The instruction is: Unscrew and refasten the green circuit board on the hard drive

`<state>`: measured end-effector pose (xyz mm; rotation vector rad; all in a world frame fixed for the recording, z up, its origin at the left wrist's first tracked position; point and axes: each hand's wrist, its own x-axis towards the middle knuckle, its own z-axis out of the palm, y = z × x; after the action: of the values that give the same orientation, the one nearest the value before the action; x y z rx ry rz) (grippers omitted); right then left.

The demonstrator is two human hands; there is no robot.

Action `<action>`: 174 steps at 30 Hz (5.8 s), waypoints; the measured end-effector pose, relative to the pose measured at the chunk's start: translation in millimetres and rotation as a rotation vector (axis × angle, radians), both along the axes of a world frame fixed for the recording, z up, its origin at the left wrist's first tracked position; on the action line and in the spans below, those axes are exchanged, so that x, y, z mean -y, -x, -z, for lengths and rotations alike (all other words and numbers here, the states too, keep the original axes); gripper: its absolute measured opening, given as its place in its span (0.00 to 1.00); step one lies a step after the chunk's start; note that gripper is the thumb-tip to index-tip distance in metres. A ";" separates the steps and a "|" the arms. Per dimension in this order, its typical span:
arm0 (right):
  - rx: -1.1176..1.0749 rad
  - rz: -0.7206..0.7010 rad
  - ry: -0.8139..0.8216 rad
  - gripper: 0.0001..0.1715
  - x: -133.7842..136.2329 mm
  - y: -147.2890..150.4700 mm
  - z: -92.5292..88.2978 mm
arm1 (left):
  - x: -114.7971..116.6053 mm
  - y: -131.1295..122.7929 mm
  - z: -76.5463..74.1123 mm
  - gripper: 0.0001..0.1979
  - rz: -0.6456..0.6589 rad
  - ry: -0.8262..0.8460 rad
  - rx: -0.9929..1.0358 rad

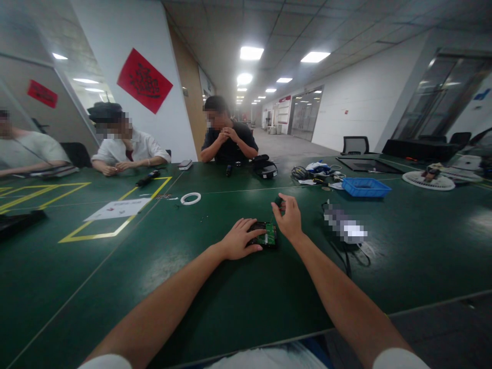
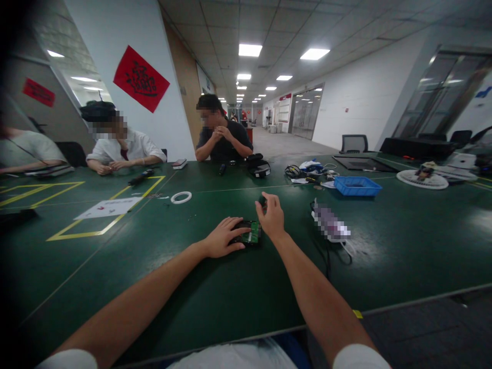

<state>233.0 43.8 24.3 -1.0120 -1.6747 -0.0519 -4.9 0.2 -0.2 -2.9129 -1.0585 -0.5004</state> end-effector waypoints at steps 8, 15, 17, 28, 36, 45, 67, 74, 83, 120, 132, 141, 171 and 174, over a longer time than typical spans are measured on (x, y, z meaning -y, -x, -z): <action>-0.024 -0.019 0.022 0.26 0.2 2.9 1.6 | -1.2 -0.4 1.2 0.32 -0.003 0.008 0.011; -0.002 0.001 0.028 0.25 -0.2 0.7 1.5 | -0.2 -0.9 -0.3 0.32 0.002 0.002 0.011; 0.002 -0.009 0.023 0.24 1.7 1.0 0.5 | -0.5 -0.7 0.0 0.32 0.006 -0.003 0.009; -0.006 0.007 0.025 0.27 -2.0 0.9 3.0 | -1.0 0.4 1.0 0.33 -0.004 0.005 0.001; -0.021 -0.003 0.004 0.25 4.4 2.4 -2.9 | -0.4 0.1 0.1 0.32 0.002 0.002 0.018; -0.023 0.078 -0.043 0.26 3.7 -3.0 -6.8 | -4.7 1.1 3.8 0.32 -0.060 0.004 0.042; 0.422 0.253 0.330 0.11 -34.4 -30.4 49.2 | -66.4 154.1 11.2 0.16 -1.075 0.063 0.296; 0.493 0.234 0.592 0.14 -29.7 -27.7 39.5 | -69.4 194.1 11.4 0.12 -1.049 0.251 0.225; 0.510 0.210 0.689 0.16 -20.1 -24.3 25.6 | -74.5 197.1 12.8 0.10 -0.911 0.324 0.205; 0.361 -0.220 0.172 0.11 24.6 24.0 -15.9 | -28.4 12.4 -23.4 0.17 -0.233 0.779 1.177; 0.324 -0.291 0.137 0.13 35.2 38.8 -12.7 | -8.4 -12.9 -26.8 0.09 -0.088 1.210 1.476; 0.350 -0.242 0.146 0.13 34.7 38.3 -10.5 | -7.3 -13.2 -28.6 0.08 -0.115 1.227 1.475; 0.572 -0.164 0.580 0.03 6.5 -0.8 -3.0 | -14.0 17.6 16.2 0.29 -0.157 0.111 0.197; 0.562 -0.166 0.575 0.03 7.6 -0.1 -3.8 | -14.6 17.8 17.2 0.29 -0.158 0.111 0.186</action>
<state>233.1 36.2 28.1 -1.3594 -2.3598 0.2964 -22.6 14.8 -17.3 -2.8870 -1.3687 -0.7398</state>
